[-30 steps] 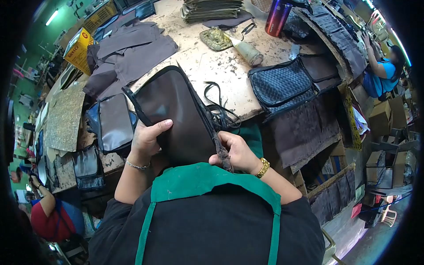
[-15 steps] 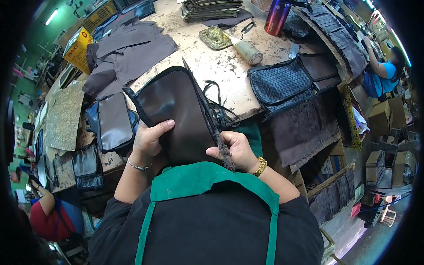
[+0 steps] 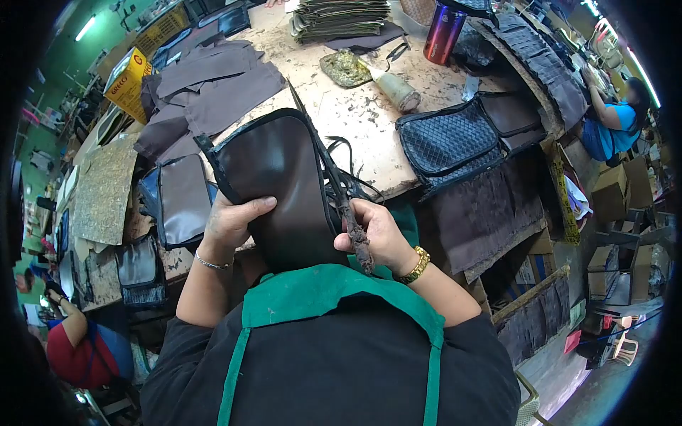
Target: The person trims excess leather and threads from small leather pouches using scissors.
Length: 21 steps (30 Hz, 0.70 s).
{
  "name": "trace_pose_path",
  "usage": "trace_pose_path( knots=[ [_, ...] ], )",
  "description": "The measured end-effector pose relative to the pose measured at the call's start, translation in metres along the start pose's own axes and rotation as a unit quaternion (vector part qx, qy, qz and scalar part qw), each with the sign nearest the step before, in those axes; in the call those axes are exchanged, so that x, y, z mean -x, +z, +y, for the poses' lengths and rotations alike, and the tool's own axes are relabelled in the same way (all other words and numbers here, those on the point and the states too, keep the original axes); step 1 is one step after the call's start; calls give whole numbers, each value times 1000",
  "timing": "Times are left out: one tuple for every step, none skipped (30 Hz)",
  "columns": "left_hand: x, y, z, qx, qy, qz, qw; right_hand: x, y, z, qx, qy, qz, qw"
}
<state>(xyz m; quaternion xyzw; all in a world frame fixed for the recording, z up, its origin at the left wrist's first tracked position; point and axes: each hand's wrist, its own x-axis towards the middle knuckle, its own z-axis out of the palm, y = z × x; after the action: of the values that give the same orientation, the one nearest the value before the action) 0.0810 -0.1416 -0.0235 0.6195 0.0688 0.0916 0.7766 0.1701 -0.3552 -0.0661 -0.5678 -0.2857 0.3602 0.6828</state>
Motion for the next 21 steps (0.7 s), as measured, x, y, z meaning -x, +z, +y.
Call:
trace_pose_path(
  knots=[
    [0, -2, 0, -5, -1, 4, 1000, 1, 0, 2, 12, -8, 12, 1000],
    [0, -3, 0, -5, -2, 4, 1000, 3, 0, 3, 25, -15, 24, 999],
    [-1, -5, 0, -10, -3, -4, 1000, 5, 1, 2, 24, -14, 24, 999],
    [-1, -5, 0, -15, -4, -13, 1000, 7, 2, 0, 25, -3, 30, 999],
    [-2, -6, -1, -15, -4, -13, 1000, 9, 3, -2, 27, 6, 35, 999],
    [-2, -6, -2, 3, -8, -15, 1000, 9, 3, 1, 27, 6, 35, 999],
    [-3, -6, -2, 21, -12, -16, 1000, 10, 2, 5, 34, -3, 35, 999],
    [-3, -6, -2, 21, -11, -17, 1000, 10, 1, 7, 41, -13, 34, 998],
    [-4, -7, -1, 24, -12, -14, 1000, 9, 1, 6, 41, -14, 35, 998],
    [-4, -8, 0, 27, -12, -12, 999, 9, 1, 4, 38, -13, 32, 999],
    [-5, -11, 2, 27, -12, -13, 999, 8, 1, 2, 35, -12, 30, 999],
    [-6, -16, 6, 25, -26, -38, 999, 7, -1, 2, 35, -12, 29, 999],
    [-7, -19, 11, 23, -39, -62, 997, 7, -4, 3, 30, -11, 9, 999],
    [-8, -19, 17, -20, -31, -81, 996, 6, -5, 3, 25, -11, -11, 1000],
    [-8, -19, 20, -20, -31, -80, 996, 4, -5, 2, 24, -10, -11, 1000],
    [-8, -18, 23, -32, -46, -75, 996, 2, -4, 0, 14, -15, -14, 1000],
    [-9, -17, 24, -44, -61, -71, 995, 1, -4, -3, 4, -20, -17, 1000],
    [-10, -17, 25, -45, -60, -72, 995, 1, -4, -6, 20, -21, -14, 1000],
    [-11, -17, 26, -31, -56, -71, 995, 1, -5, -6, 20, -22, -13, 999],
    [-12, -17, 26, -17, -52, -71, 996, 2, -5, -6, 23, -20, -6, 999],
    [-12, -18, 27, -17, -53, -71, 996, 3, -5, -5, 26, -18, 0, 999]
  ],
)
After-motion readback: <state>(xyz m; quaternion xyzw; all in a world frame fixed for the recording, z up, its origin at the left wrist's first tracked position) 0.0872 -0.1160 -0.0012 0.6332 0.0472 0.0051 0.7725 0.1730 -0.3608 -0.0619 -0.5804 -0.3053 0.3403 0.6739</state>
